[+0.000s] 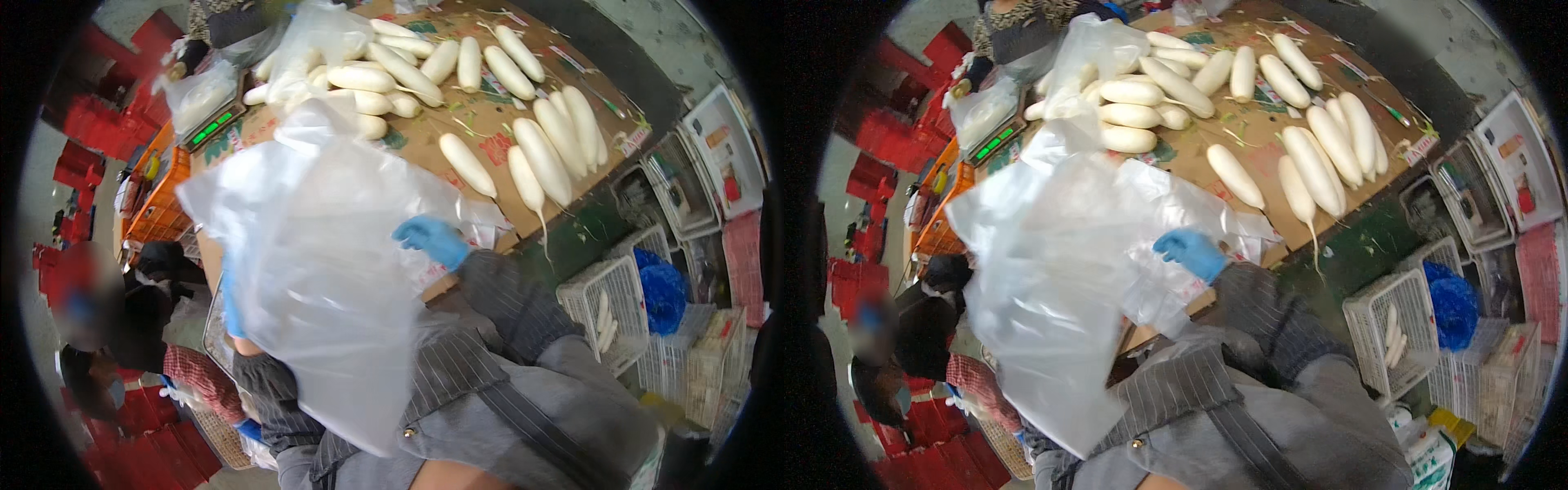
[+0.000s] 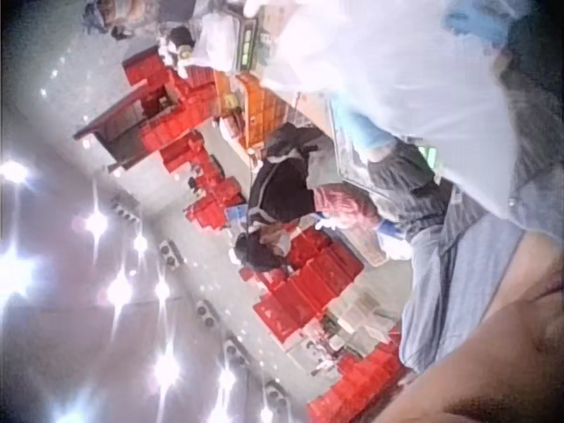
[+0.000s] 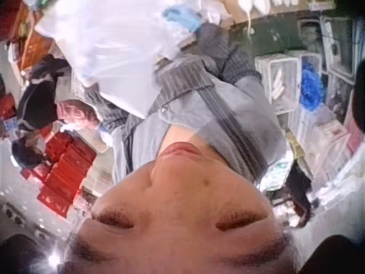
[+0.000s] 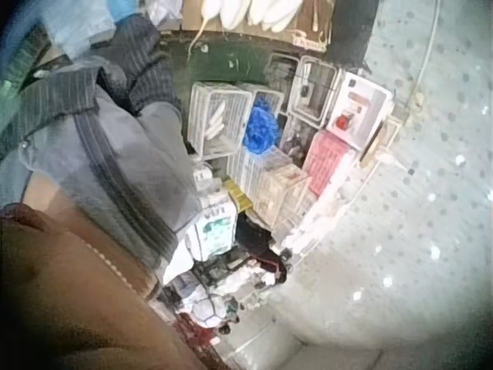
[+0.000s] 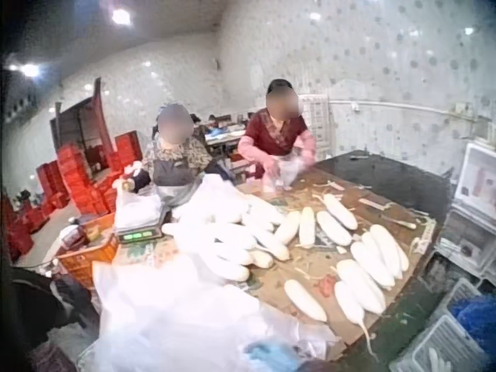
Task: The person repeatedly picks up white radishes, places them into a plastic bag, weighs the bag on a digital scale, and sets the bag aside. The process is repeated continuously with new bags and radishes.
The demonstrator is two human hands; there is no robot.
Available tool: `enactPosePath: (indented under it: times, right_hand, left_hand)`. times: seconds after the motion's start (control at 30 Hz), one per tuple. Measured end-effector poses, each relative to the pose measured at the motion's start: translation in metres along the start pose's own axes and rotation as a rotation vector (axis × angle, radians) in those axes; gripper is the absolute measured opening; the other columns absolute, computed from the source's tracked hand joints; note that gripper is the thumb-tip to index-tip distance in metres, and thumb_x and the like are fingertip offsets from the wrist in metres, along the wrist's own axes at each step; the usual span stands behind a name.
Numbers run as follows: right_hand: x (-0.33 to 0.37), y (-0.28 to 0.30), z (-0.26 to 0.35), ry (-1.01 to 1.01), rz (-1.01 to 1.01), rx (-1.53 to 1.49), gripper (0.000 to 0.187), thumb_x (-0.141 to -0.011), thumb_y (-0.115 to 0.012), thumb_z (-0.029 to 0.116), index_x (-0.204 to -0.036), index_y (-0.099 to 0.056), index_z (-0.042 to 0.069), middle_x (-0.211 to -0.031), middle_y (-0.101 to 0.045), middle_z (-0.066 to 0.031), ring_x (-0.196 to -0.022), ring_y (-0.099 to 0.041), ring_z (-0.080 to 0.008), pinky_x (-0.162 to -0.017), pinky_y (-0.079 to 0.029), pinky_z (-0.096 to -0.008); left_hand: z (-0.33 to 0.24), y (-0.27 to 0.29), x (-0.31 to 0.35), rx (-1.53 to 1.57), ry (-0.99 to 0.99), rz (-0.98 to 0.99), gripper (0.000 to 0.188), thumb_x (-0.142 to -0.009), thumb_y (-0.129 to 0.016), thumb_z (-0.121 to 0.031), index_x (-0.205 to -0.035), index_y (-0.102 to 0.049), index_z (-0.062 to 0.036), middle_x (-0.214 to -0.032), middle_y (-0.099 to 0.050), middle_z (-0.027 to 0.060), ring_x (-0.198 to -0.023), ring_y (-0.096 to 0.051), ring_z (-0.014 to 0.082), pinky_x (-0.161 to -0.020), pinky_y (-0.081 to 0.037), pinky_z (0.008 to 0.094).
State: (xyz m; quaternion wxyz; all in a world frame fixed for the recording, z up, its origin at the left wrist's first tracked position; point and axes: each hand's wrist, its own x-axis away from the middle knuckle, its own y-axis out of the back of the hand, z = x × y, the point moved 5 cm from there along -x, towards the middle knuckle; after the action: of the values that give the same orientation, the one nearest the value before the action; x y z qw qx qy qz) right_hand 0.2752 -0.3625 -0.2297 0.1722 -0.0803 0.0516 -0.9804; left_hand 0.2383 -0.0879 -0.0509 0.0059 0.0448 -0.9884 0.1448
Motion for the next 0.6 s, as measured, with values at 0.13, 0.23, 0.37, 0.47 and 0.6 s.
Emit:
enactPosePath:
  times: [0.13, 0.23, 0.37, 0.47, 0.6]
  right_hand:
    - [0.019, 0.011, 0.106, 0.189, 0.076, -0.457, 0.042, -0.099, -0.045, 0.026, -0.133, -0.043, 0.002, -0.118, -0.058, -0.0065, -0.103, -0.056, -0.0152, -0.088, -0.047, -0.0312]
    - [0.026, 0.006, 0.111, 0.149, 0.409, -0.944, 0.046, -0.102, -0.036, 0.028, -0.141, -0.033, 0.002, -0.136, -0.046, -0.0108, -0.125, -0.045, -0.0208, -0.104, -0.039, -0.0347]
    - [0.042, 0.065, 0.114, 0.327, -0.374, 0.244, 0.041, -0.098, -0.047, 0.026, -0.133, -0.045, 0.005, -0.133, -0.046, -0.0098, -0.117, -0.049, -0.0178, -0.095, -0.043, -0.0331]
    - [0.055, 0.099, 0.09, 0.137, -0.375, 0.087, 0.036, -0.094, -0.052, 0.023, -0.124, -0.054, 0.004, -0.121, -0.055, -0.0095, -0.109, -0.053, -0.0157, -0.091, -0.044, -0.0303]
    - [0.061, -0.008, 0.062, -0.073, 0.14, -0.084, 0.038, -0.092, -0.057, 0.032, -0.116, -0.062, 0.003, -0.098, -0.063, -0.0029, -0.09, -0.057, -0.0131, -0.083, -0.046, -0.027]
  left_hand:
    - [0.009, -0.032, 0.003, -0.324, 0.068, -0.052, 0.022, -0.082, -0.064, -0.002, -0.104, -0.063, -0.0011, -0.09, -0.065, 0.0026, -0.078, -0.059, 0.0098, -0.071, -0.047, 0.023]
    - [0.027, -0.046, 0.003, -0.299, 0.014, -0.003, 0.023, -0.082, -0.067, -0.002, -0.105, -0.063, -0.0002, -0.094, -0.066, 0.0033, -0.08, -0.059, 0.008, -0.072, -0.048, 0.0233]
    - [0.02, -0.046, 0.013, -0.174, 0.058, 0.003, 0.021, -0.084, -0.063, 0.001, -0.105, -0.062, -0.0015, -0.095, -0.065, 0.0024, -0.083, -0.058, 0.0079, -0.075, -0.047, 0.023]
    - [0.021, -0.044, 0.016, -0.201, 0.013, 0.056, 0.022, -0.085, -0.062, 0.001, -0.107, -0.061, -0.0023, -0.097, -0.065, 0.0022, -0.083, -0.057, 0.0087, -0.074, -0.046, 0.0231]
    - [0.024, -0.045, 0.016, -0.211, 0.041, 0.134, 0.025, -0.086, -0.062, 0.0, -0.11, -0.06, -0.0014, -0.097, -0.064, 0.002, -0.085, -0.057, 0.0095, -0.077, -0.046, 0.0239]
